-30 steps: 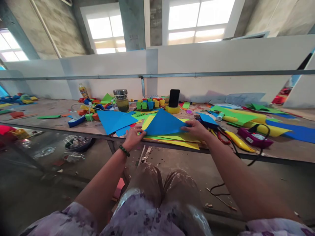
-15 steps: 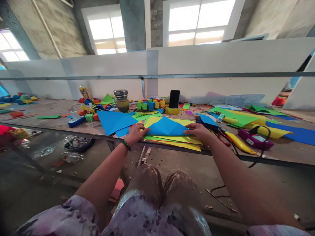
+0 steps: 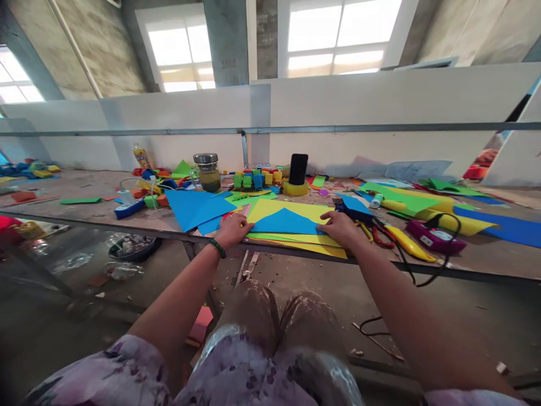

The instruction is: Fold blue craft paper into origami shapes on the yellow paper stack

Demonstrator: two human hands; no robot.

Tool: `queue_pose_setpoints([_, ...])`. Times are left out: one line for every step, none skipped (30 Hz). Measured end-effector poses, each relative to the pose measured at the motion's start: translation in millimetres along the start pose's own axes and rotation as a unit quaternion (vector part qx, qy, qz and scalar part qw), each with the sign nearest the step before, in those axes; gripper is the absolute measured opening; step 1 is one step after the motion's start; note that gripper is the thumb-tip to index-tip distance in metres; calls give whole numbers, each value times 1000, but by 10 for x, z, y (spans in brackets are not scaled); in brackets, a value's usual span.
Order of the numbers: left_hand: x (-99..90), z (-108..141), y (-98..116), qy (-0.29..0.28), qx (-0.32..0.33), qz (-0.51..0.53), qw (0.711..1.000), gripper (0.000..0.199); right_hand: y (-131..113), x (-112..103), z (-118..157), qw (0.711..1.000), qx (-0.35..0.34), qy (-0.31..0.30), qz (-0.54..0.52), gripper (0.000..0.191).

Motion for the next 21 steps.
queue_pose_setpoints([-19, 12, 11, 7, -4, -9, 1000, 23, -26, -18, 20, 1000, -2, 7, 22, 40])
queue_pose_setpoints([-41, 31, 34, 18, -5, -16, 1000, 17, -61, -41, 45, 999, -4, 16, 43, 41])
queue_pose_setpoints([-63, 57, 81, 30, 4, -24, 999, 15, -108, -66, 74, 998, -8, 30, 59, 42])
queue_pose_setpoints([-71, 91, 163, 38, 30, -33, 998, 21, -183, -85, 108, 996, -22, 44, 78, 41])
queue_pose_setpoints([-52, 136, 279, 36, 74, -42, 996, 28, -293, -85, 146, 992, -53, 53, 104, 37])
queue_pose_setpoints([-5, 195, 417, 21, 130, -51, 990, 33, -430, -60, 190, 985, -95, 54, 134, 32])
queue_pose_setpoints([67, 269, 560, -2, 191, -61, 980, 35, -578, -11, 240, 975, -143, 47, 163, 29])
queue_pose_setpoints([153, 349, 687, -29, 243, -70, 967, 38, -723, 60, 292, 963, -188, 33, 190, 28])
queue_pose_setpoints([236, 421, 783, -53, 278, -78, 956, 45, -845, 131, 338, 955, -217, 20, 203, 29])
queue_pose_setpoints([307, 476, 846, -68, 293, -83, 950, 54, -942, 197, 374, 950, -233, 10, 208, 28])
queue_pose_setpoints([359, 513, 884, -72, 296, -88, 948, 62, -1012, 249, 394, 952, -233, 5, 201, 26])
queue_pose_setpoints([395, 535, 905, -68, 294, -92, 949, 67, -1060, 289, 402, 955, -226, 5, 191, 24])
queue_pose_setpoints([419, 549, 916, -62, 290, -94, 950, 71, -1091, 322, 400, 959, -217, 6, 182, 23])
queue_pose_setpoints([434, 557, 918, -54, 286, -94, 952, 74, -1101, 349, 386, 964, -206, 6, 171, 23])
queue_pose_setpoints([442, 560, 915, -48, 284, -93, 953, 76, -1094, 369, 361, 968, -193, 3, 159, 24])
queue_pose_setpoints([447, 562, 908, -43, 281, -92, 954, 78, -1073, 384, 326, 973, -179, -4, 148, 26])
queue_pose_setpoints([450, 562, 898, -41, 279, -90, 955, 79, -1039, 394, 283, 976, -165, -13, 138, 29])
queue_pose_setpoints([450, 562, 884, -39, 275, -89, 956, 80, -997, 399, 238, 979, -152, -25, 131, 32])
queue_pose_setpoints([444, 563, 865, -36, 270, -89, 958, 79, -948, 397, 193, 982, -138, -37, 126, 35])
queue_pose_setpoints([435, 567, 841, -33, 265, -89, 960, 77, -894, 387, 152, 983, -124, -49, 123, 37])
queue_pose_setpoints([420, 573, 809, -29, 259, -88, 961, 76, -834, 371, 118, 985, -110, -58, 121, 38])
Point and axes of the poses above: each hand's wrist, its own z-axis away from the middle knuckle, its own x-axis out of the palm, y = z × x, the point moved 7 cm from there along -z, towards the middle knuckle, and after that the axes turned 8 degrees about z, right-handed, at the moved point
